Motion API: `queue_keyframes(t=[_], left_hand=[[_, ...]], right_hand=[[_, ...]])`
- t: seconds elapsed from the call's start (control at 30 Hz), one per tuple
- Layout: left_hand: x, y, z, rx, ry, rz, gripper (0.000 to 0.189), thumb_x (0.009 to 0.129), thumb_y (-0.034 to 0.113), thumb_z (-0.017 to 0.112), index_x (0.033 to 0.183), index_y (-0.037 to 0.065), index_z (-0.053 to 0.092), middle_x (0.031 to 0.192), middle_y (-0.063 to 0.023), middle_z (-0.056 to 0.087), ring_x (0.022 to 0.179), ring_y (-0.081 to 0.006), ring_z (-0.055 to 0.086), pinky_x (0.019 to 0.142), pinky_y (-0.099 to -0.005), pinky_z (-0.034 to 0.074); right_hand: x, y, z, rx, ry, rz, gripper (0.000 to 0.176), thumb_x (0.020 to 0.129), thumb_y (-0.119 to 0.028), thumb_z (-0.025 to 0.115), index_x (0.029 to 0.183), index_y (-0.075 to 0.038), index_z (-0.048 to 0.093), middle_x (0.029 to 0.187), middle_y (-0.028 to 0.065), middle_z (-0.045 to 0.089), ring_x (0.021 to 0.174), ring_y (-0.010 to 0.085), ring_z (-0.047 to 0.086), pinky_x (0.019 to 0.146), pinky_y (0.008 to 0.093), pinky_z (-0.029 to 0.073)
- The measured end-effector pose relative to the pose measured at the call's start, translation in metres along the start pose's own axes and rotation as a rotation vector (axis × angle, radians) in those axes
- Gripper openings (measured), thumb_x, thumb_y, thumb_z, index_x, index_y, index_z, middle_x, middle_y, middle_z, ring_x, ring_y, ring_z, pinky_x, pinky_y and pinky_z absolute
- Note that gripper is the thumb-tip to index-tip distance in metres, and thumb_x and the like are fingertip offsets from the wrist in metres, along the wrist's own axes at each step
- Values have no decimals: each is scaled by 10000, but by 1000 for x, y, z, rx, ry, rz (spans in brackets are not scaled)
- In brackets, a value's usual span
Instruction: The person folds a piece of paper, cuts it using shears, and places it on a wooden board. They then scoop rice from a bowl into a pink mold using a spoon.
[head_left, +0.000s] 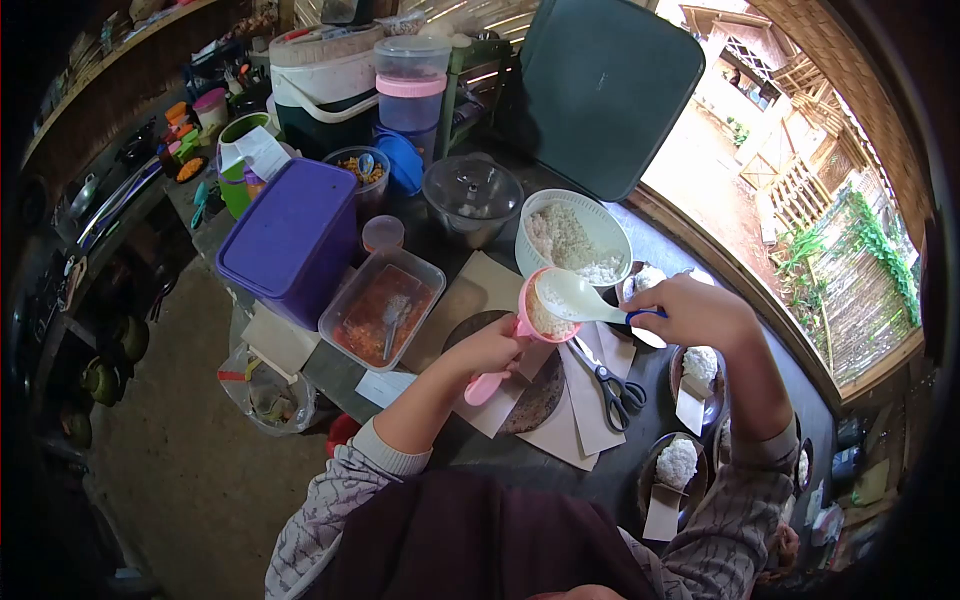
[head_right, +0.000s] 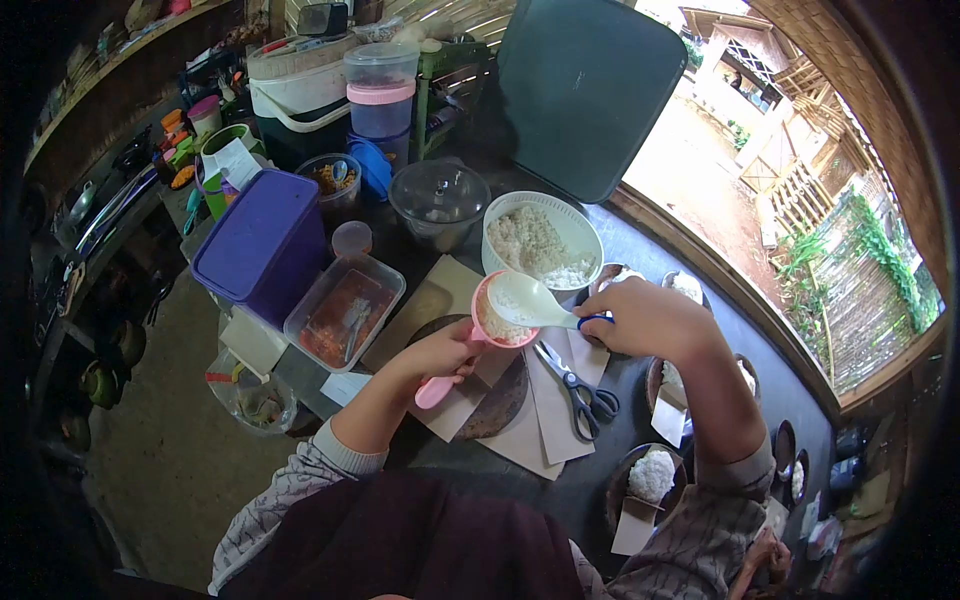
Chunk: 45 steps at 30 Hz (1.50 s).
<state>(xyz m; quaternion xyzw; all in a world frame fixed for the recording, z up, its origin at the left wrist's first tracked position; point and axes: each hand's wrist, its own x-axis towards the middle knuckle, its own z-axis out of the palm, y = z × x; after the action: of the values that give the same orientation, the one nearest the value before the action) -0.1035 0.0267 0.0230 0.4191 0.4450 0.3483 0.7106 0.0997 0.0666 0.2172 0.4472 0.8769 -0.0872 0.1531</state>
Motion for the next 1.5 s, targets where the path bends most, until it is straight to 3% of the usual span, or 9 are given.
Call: queue_keyframes(t=[0.17, 0.37, 0.47, 0.67, 0.73, 0.87, 1.07, 1.33, 1.5], left_hand=[[-1, -3, 2, 55, -28, 34, 365, 836, 54, 468, 1192, 103, 404, 695, 26, 419, 513, -49, 370, 440, -207, 333], [-11, 2, 11, 173, 91, 79, 512, 764, 5, 399, 1271, 32, 336, 803, -51, 516, 540, -98, 479, 472, -259, 410], [-3, -5, 7, 138, 159, 56, 487, 741, -33, 426, 1209, 91, 382, 706, -14, 450, 506, -73, 413, 433, -233, 353], [2, -5, -3, -30, -7, 51, 259, 879, 93, 450, 1134, 80, 407, 669, 16, 406, 489, -58, 363, 414, -223, 319], [0, 0, -3, -36, -83, -12, 396, 820, 42, 460, 1211, 51, 398, 713, 4, 448, 508, -58, 385, 462, -207, 352], [12, -9, -8, -49, -140, -18, 386, 834, 37, 449, 1215, 55, 396, 700, 5, 456, 510, -55, 394, 451, -210, 350], [4, -12, -5, 79, -157, 130, 535, 726, -27, 405, 1256, 17, 348, 720, -33, 482, 501, -88, 431, 435, -238, 365], [3, -14, 2, 165, 9, 122, 713, 647, -57, 369, 1342, 55, 255, 833, -99, 551, 522, -127, 477, 472, -270, 410], [8, -9, -6, 42, -87, 62, 581, 741, -34, 415, 1294, 117, 318, 670, 15, 427, 490, -54, 377, 424, -203, 315]], right_hand=[[8, 10, 14, 106, 21, -184, 277, 814, -203, 577, 1051, -70, 631, 877, 158, 646, 782, 293, 618, 723, 346, 470], [12, 6, 33, 119, -4, -129, 278, 826, -213, 525, 1055, -93, 626, 931, 166, 632, 862, 323, 598, 783, 377, 456], [10, 3, 38, 122, 61, -117, 275, 823, -220, 537, 1050, -92, 625, 907, 165, 637, 839, 329, 600, 773, 384, 457], [-2, 14, 31, 185, 37, -101, 288, 821, -223, 558, 1079, -110, 621, 864, 165, 637, 786, 314, 608, 742, 381, 460], [-5, 14, 28, 173, 34, -112, 295, 816, -221, 568, 1088, -118, 618, 861, 166, 636, 786, 311, 609, 740, 378, 461], [-7, 22, 28, 142, 9, -143, 313, 802, -230, 591, 1100, -136, 616, 872, 158, 638, 797, 304, 610, 741, 367, 464], [-10, 15, 32, 98, -9, -80, 307, 798, -251, 598, 1093, -168, 622, 899, 135, 643, 818, 303, 607, 745, 371, 465], [-10, 16, 62, 26, 130, -82, 310, 823, -287, 569, 1112, -180, 595, 832, 139, 637, 796, 312, 603, 706, 405, 462], [-10, 17, 54, 65, 132, -52, 305, 830, -280, 557, 1110, -162, 587, 825, 147, 630, 797, 322, 596, 712, 406, 457]])
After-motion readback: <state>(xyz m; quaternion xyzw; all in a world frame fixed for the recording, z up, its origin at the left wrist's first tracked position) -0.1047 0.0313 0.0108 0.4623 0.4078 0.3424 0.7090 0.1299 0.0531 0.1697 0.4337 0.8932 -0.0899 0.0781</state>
